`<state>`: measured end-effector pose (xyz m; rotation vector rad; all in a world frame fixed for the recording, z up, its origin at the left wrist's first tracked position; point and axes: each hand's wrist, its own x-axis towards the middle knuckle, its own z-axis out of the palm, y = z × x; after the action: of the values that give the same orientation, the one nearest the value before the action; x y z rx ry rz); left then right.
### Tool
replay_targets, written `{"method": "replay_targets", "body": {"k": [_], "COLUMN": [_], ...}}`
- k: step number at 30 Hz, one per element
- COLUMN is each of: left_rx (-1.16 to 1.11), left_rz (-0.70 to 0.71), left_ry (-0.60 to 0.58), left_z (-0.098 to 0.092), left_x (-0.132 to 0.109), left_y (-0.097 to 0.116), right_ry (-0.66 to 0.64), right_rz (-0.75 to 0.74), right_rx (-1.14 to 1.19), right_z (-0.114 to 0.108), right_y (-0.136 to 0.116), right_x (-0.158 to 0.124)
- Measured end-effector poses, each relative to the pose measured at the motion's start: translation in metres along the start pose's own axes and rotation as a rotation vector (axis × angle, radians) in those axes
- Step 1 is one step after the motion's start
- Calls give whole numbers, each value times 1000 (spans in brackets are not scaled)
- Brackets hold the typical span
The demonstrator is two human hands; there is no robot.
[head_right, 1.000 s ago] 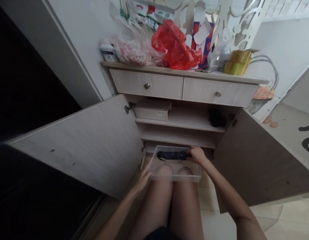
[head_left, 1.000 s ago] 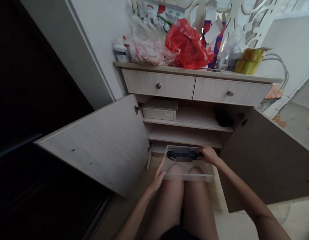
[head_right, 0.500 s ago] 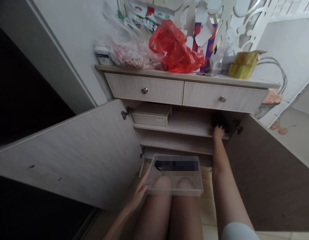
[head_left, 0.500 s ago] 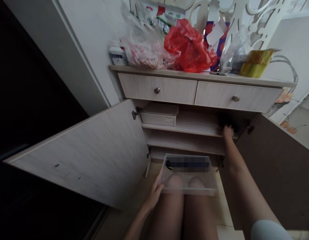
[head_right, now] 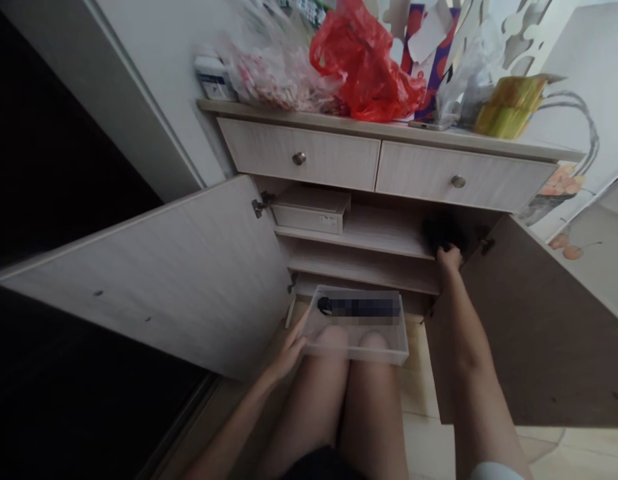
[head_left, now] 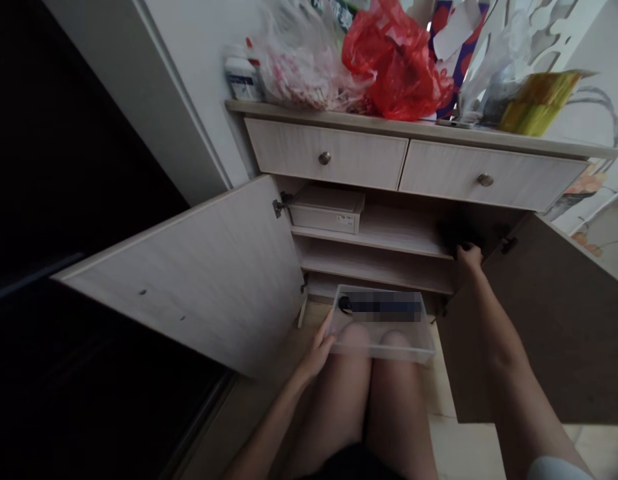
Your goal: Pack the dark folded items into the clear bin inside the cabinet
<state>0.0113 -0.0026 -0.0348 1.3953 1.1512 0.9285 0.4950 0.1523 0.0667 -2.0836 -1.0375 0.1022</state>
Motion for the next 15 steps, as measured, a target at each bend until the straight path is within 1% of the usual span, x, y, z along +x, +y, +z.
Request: {"method": "replay_targets", "body": {"k": [2, 3, 6, 8, 11, 13, 15], "left_rx": [19, 27, 30, 27, 33, 36, 37], "left_rz": [20, 27, 30, 35, 59, 66, 65], "left_ry": [0, -2, -8, -12, -16, -15, -11], "left_z": [1, 2, 2, 2, 2, 3, 4], "left_x": [0, 0, 0, -1, -2, -3, -2], "left_y": [3, 5, 8, 9, 11, 12, 13], "right_ry": [-1, -34, -217, -362, -563, -681, -763], "right_rz": [39, 14, -179, -289, -399, -486, -598], "right_rx": [252, 350, 534, 552, 510, 465, 387], "right_z": [-7, -11, -31, -47, -65, -68, -63], "right_y": [7, 11, 23, 27, 25, 20, 14], "right_x": [-17, -30, -78, -114, -163, -188, -204]}}
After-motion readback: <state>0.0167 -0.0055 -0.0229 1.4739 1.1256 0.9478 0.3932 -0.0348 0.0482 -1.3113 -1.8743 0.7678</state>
